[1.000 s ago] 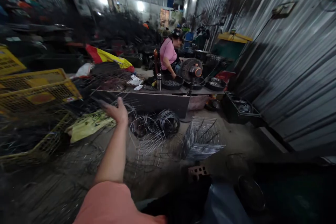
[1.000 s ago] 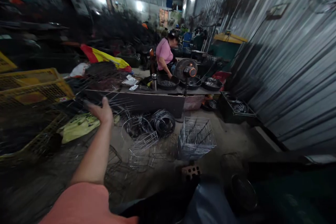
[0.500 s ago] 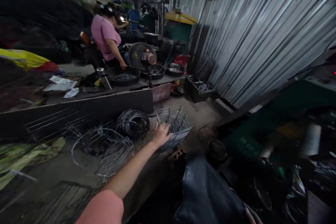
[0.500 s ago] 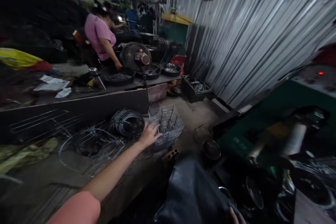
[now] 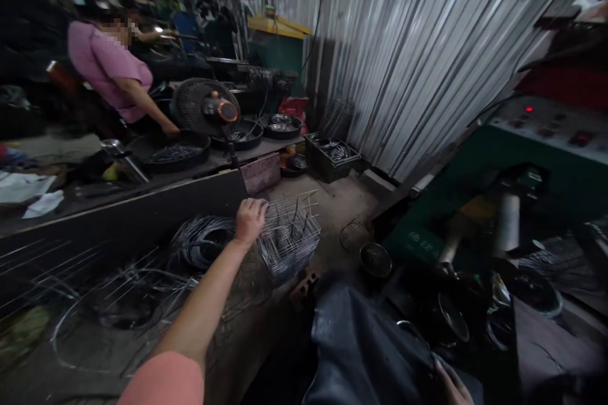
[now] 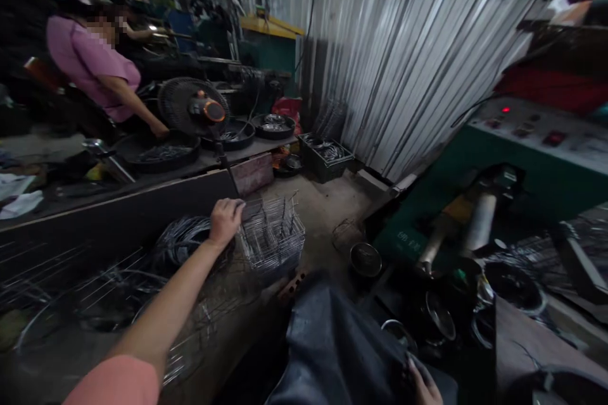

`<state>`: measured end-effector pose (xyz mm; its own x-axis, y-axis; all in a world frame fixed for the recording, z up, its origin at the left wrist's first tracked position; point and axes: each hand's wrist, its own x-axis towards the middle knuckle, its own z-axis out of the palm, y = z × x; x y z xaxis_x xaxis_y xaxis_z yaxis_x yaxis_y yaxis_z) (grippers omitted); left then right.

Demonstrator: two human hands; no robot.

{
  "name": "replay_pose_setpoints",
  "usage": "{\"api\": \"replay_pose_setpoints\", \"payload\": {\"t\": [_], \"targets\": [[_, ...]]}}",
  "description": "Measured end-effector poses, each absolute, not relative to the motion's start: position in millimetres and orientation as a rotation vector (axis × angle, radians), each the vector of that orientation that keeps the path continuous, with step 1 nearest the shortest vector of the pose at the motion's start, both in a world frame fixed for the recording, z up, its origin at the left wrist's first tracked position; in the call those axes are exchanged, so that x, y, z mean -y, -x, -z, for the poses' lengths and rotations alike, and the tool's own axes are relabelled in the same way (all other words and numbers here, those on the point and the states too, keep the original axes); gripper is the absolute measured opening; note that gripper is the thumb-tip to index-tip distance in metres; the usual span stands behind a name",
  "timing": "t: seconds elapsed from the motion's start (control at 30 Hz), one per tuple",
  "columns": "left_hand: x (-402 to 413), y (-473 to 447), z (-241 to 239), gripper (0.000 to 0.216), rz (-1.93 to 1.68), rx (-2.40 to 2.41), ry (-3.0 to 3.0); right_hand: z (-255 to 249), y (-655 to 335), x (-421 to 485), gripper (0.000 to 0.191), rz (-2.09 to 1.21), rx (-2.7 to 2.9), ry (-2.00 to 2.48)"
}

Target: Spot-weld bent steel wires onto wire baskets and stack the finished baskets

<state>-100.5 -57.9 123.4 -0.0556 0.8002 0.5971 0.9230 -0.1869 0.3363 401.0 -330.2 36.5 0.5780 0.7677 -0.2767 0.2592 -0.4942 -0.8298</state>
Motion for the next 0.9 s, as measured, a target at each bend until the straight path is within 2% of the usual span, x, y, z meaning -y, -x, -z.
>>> {"api": "replay_pose_setpoints", "payload": {"t": [0.1, 0.33, 0.47, 0.57, 0.73, 0.9], "targets": [[67, 84, -167, 0.027, 1.139, 1.515, 2.26, -79, -376, 314, 0.05, -0.836, 0.838, 1.986], [125, -27, -239, 0.024, 1.032, 0.536, 2.882, -209, -321, 285, 0.05, -0.517, 1.481, 1.717], [142, -83, -242, 0.019, 1.186, 0.295, 3.057, -233, -314, 306, 0.04, -0.883, 1.694, 1.596], [153, -109, -230, 0.021, 1.526, 0.553, 2.983, -225, -319, 327, 0.041, -1.014, 1.501, 1.666], [184, -131, -191, 0.023, 2.183, 1.432, 2.721, -198, -328, 340, 0.036, -0.879, 0.997, 1.654], [214, -167, -165, 0.035, 2.243, 1.975, 3.096, -167, -311, 327, 0.027, -0.828, 0.723, 1.475]]}}
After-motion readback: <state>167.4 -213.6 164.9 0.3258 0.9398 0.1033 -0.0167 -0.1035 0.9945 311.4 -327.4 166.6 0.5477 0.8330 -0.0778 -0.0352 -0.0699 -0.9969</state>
